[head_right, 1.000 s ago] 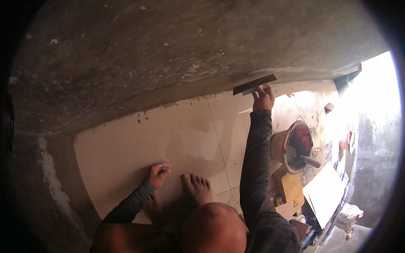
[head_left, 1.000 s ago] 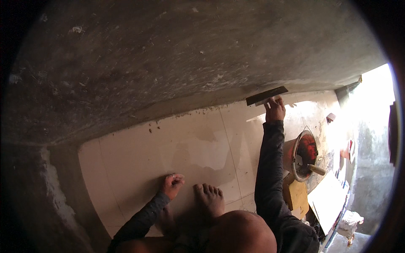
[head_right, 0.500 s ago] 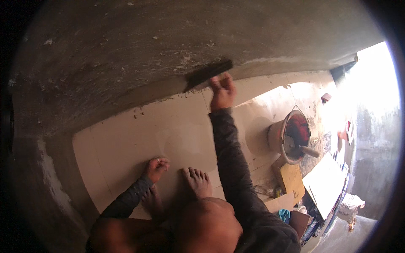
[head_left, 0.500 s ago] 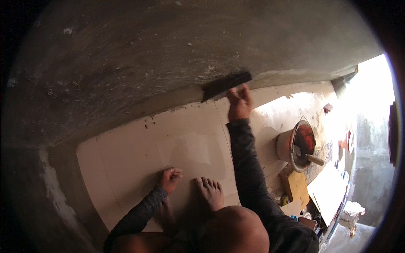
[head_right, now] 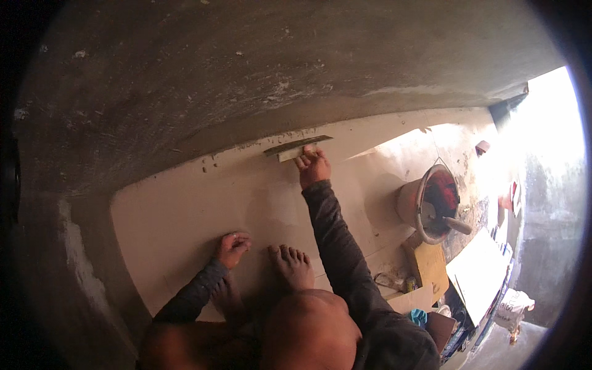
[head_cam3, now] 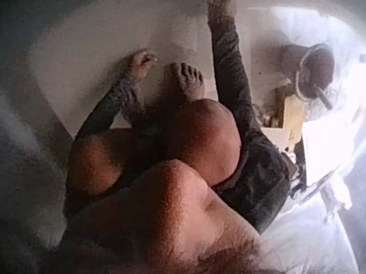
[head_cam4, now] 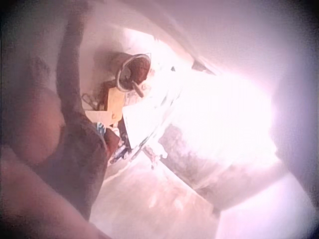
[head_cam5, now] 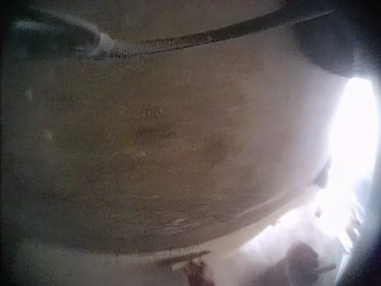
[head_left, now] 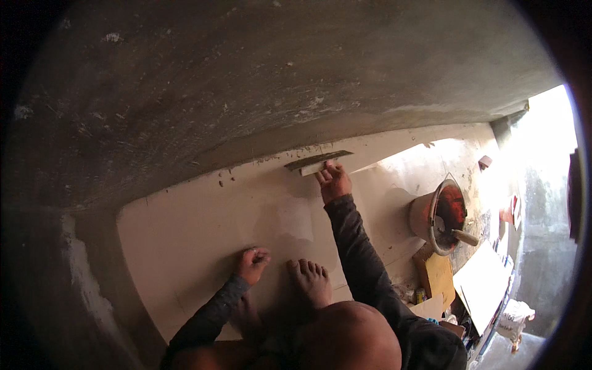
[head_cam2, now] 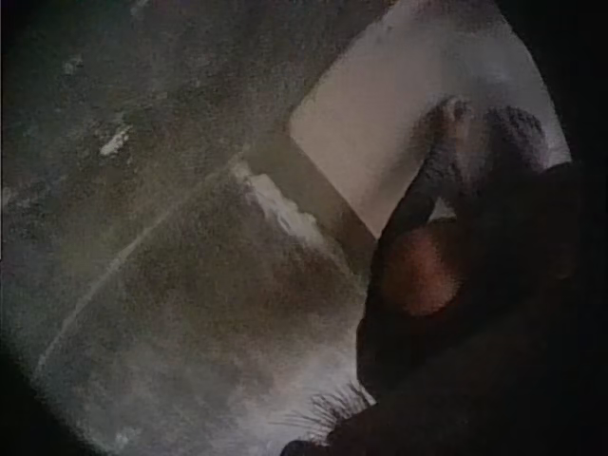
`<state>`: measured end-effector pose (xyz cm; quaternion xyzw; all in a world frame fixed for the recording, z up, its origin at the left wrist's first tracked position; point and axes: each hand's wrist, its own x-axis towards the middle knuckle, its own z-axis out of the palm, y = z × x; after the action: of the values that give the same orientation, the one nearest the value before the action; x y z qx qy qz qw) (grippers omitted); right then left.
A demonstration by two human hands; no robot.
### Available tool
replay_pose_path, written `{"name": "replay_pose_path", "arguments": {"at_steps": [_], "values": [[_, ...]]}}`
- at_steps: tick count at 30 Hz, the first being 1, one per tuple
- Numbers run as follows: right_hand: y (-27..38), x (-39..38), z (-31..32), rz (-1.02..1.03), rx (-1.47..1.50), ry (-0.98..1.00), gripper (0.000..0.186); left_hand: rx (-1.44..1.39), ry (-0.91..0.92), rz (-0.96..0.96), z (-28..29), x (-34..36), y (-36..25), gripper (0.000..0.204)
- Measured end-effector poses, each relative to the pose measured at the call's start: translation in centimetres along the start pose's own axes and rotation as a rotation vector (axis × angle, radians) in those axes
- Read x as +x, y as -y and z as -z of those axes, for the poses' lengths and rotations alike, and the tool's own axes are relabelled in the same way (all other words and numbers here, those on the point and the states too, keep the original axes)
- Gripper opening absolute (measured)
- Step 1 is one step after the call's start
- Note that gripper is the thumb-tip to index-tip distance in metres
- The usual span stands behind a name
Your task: The person applies plaster to a wall using a trowel and a bucket of plaster. They repeatedly scoop plaster from the bucket and smooth it onto the wall surface.
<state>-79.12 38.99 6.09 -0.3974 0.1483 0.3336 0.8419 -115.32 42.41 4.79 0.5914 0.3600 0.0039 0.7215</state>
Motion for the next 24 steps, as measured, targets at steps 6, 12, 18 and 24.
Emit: {"name": "replay_pose_path", "arguments": {"at_steps": [6,12,18,24], "values": [[-0.7,5.9,-1.2,0.001,-0.047,-0.139,0.032,0.062,0.000,-0.012,0.0,0.4,-0.2,0.023],[1.2,2.4,-6.9,-0.026,0.014,-0.063,0.029,-0.069,0.007,0.019,-0.2,0.1,-1.3,0.019],[5.5,-4.3,-9.8,0.270,-0.037,0.312,0.036,-0.168,0.020,0.004,-0.2,0.5,-0.6,0.015],[6.6,-2.0,-7.6,0.321,-0.345,0.019,0.036,-0.196,0.042,-0.025,0.1,0.8,-0.1,0.019]]}}
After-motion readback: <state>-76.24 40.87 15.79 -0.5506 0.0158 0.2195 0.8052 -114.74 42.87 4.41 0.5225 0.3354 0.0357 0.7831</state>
